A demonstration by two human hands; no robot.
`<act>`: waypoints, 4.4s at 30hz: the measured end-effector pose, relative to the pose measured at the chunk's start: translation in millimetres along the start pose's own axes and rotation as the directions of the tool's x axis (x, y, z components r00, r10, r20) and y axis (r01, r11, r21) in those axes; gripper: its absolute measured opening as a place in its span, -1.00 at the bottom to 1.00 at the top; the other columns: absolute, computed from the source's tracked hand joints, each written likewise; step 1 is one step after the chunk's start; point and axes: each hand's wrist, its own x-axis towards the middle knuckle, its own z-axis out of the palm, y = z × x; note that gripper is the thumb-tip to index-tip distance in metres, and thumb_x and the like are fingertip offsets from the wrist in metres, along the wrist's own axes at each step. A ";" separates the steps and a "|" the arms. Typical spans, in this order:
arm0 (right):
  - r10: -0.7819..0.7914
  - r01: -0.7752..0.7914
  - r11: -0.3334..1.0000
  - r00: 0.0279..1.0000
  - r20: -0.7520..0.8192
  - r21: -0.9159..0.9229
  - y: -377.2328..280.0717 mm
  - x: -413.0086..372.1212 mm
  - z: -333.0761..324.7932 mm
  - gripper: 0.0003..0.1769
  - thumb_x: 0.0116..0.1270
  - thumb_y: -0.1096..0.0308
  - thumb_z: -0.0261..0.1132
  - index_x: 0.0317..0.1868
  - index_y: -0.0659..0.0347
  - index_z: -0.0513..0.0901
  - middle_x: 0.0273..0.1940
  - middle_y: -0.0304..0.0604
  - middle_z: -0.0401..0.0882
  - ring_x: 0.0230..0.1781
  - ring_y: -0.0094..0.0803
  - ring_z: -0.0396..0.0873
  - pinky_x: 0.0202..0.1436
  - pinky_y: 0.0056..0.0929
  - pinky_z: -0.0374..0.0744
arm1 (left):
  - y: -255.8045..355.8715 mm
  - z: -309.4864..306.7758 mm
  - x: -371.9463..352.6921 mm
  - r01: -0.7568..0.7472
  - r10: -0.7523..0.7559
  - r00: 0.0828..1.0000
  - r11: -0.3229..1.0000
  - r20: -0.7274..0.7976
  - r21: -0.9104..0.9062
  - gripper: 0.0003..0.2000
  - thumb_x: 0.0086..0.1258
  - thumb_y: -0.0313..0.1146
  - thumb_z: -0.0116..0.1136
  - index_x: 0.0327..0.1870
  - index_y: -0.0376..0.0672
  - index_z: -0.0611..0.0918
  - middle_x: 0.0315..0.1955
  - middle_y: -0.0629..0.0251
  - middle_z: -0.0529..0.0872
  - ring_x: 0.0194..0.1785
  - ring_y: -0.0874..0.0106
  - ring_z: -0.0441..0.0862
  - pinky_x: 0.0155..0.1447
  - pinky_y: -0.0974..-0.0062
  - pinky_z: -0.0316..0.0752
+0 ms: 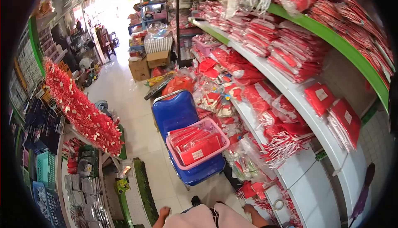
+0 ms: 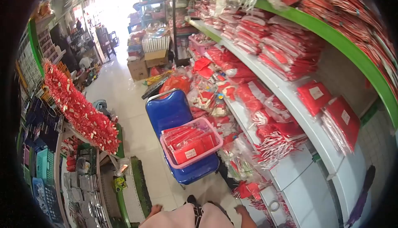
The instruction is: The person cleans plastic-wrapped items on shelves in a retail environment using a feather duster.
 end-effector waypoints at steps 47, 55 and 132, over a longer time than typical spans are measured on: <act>-0.353 0.659 0.337 0.751 -0.559 0.672 -285.2 111.5 -490.9 -0.72 0.25 0.24 0.31 -0.14 0.27 0.62 -0.29 -0.33 0.61 -0.31 -0.65 0.49 -0.22 -0.59 0.47 | 432.3 -98.9 195.2 -0.151 0.037 0.986 0.596 -0.161 -0.789 -0.71 0.32 -0.14 0.14 -0.22 -0.22 0.63 -0.51 0.52 0.59 -0.48 0.66 0.47 -0.38 0.67 0.37; -0.107 0.497 -0.294 0.832 -0.544 0.817 -291.0 -12.9 -566.5 -0.69 0.27 0.27 0.27 -0.04 0.24 0.54 -0.11 -0.15 0.61 -0.15 -0.43 0.60 -0.03 -0.42 0.55 | 553.0 -181.0 185.8 0.252 0.555 0.820 -0.126 0.143 -0.959 -0.49 0.49 -0.05 -0.29 0.17 -0.34 0.39 0.12 0.08 0.50 0.19 0.26 0.45 0.32 0.29 0.26; 0.680 0.841 0.080 0.346 -0.646 0.534 -108.1 -593.9 -91.0 -0.53 0.42 0.04 0.04 -0.61 0.11 0.28 -0.75 -0.44 0.16 -0.81 -0.67 0.13 -0.76 -0.64 0.12 | 867.4 151.4 -419.6 0.299 0.891 -0.367 0.384 0.266 -0.874 -0.80 0.36 -0.22 -0.06 -0.18 -0.10 0.54 -0.38 0.35 0.62 -0.30 0.38 0.58 -0.26 0.34 0.53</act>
